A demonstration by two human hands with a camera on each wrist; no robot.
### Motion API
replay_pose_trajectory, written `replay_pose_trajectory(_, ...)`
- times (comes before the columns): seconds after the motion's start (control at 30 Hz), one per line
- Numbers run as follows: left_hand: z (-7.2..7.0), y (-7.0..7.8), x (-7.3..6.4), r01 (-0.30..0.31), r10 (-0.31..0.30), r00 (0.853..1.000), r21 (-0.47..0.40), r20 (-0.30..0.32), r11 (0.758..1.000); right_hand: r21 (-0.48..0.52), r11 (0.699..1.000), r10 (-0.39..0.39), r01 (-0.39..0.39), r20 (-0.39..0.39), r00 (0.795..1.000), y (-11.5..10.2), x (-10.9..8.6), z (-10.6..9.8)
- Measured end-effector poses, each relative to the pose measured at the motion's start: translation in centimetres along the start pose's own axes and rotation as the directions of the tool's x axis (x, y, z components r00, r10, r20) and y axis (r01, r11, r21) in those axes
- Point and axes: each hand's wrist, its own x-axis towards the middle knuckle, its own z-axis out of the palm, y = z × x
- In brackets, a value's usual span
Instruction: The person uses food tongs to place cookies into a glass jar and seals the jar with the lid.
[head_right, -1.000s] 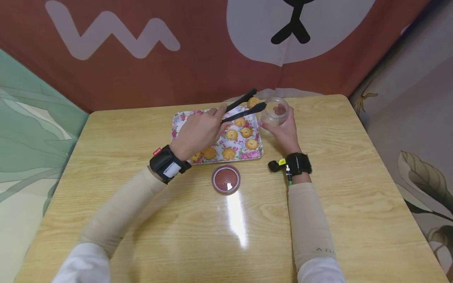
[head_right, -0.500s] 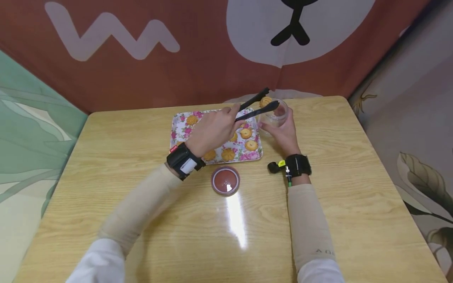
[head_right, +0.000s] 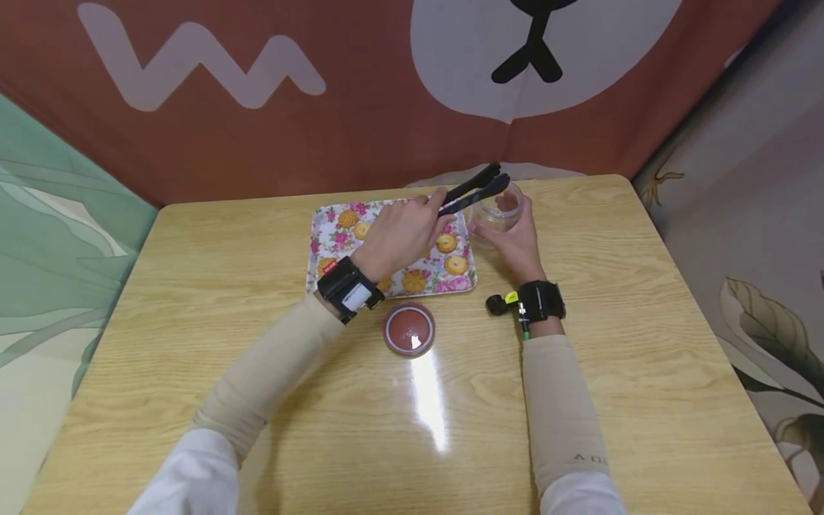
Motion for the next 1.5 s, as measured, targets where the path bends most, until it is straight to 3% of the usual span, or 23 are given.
replay_pose_trajectory(0.37, -0.1, -0.3, -0.6, -0.017, 0.017, 1.0, -0.015, 0.004, 1.0, 0.013, 1.0, -0.016, 0.016, -0.001, 1.0, 0.2, 0.0, 0.1)
replay_pose_trajectory(0.57, -0.7, -1.4, -1.6, 0.047, -0.047, 0.999, -0.043, -0.005, 0.998, 0.013, 1.0, 0.013, -0.013, -0.01, 1.0, -0.1, 0.0, 0.0)
replay_pose_trajectory(0.77, -0.8, -2.8, -2.5, 0.135, -0.13, 0.991, -0.159, 0.036, 0.978, 0.021, 0.999, 0.032, -0.031, -0.004, 0.999, -1.6, -0.4, -0.2)
replay_pose_trajectory(0.97, 0.4, -3.6, -3.2, 0.199, -0.182, 0.978, -0.195, 0.101, 0.961, 0.024, 0.999, 0.044, -0.043, -0.002, 0.999, -2.9, -1.2, -0.1)
replay_pose_trajectory(1.17, 1.8, -3.8, -3.8, 0.218, -0.195, 0.97, -0.166, 0.148, 0.962, 0.039, 0.998, 0.059, -0.058, -0.005, 0.998, -1.5, -0.7, -0.4)
replay_pose_trajectory(1.33, 2.8, -4.1, -4.3, 0.243, -0.217, 0.965, -0.191, 0.147, 0.951, 0.046, 0.997, 0.056, -0.055, -0.01, 0.998, -0.1, -0.1, -0.3)
replay_pose_trajectory(1.5, 3.6, -4.2, -4.5, 0.26, -0.234, 0.961, -0.191, 0.147, 0.947, 0.054, 0.997, 0.049, -0.049, -0.004, 0.999, -0.1, 0.0, -0.3)
